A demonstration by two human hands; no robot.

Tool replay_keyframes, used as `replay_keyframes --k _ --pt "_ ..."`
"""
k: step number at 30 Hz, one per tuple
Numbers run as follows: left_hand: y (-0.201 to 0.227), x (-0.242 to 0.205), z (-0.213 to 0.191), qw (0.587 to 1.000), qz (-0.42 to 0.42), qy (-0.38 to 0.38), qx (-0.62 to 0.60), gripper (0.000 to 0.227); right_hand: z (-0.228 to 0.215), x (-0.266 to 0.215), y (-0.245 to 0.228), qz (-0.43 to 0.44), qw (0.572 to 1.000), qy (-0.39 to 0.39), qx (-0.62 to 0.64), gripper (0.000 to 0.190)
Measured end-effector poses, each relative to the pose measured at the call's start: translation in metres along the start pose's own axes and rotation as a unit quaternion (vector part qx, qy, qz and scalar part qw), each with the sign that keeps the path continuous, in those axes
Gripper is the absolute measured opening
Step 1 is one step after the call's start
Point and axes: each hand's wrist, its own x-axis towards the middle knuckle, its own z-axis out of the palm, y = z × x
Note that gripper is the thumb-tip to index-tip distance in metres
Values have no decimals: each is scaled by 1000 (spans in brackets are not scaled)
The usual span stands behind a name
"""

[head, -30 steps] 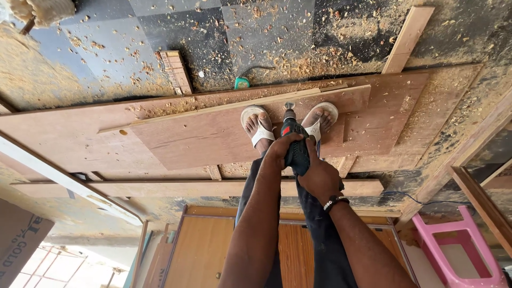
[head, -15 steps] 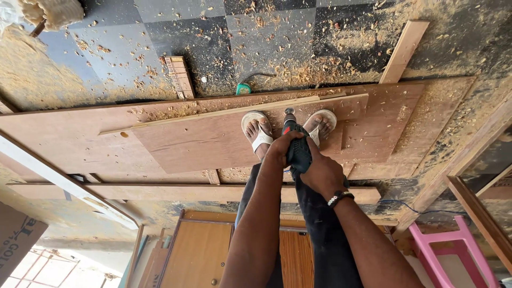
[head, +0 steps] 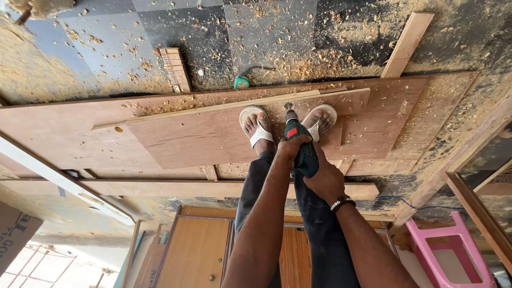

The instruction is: Drilling holes into wooden planks for furniture assembly.

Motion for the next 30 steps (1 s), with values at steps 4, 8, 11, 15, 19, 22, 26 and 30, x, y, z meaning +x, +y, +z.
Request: replay_keyframes --k 4,8,11,15,19,22,26,30 --pt "-17 33 -18 998 -13 -55 -30 49 -3 -8 -17 -6 999 15 -28 113" --pt "-21 57 -35 985 -51 -151 -64 39 -15 -12 -40 2 998 9 -70 109" --pt "-15 60 -43 959 -78 -243 -124 33 -26 -7 -54 -19 991 -2 -132 110" --pt "-6 55 -29 953 -69 -260 -141 30 -58 -4 -63 3 987 -40 -158 111" --pt "-8 70 -4 973 -76 -195 -102 28 -70 -4 -53 -10 993 -30 -116 114" --pt "-27 72 1 983 -57 -149 -96 30 -48 -7 -32 -6 997 -5 -75 112" --pt "-16 30 -3 998 2 -37 -56 40 0 -2 -3 -21 999 43 -1 115" --pt "-25 47 -26 999 6 -23 -28 44 -6 -10 -27 4 1000 5 -27 114"
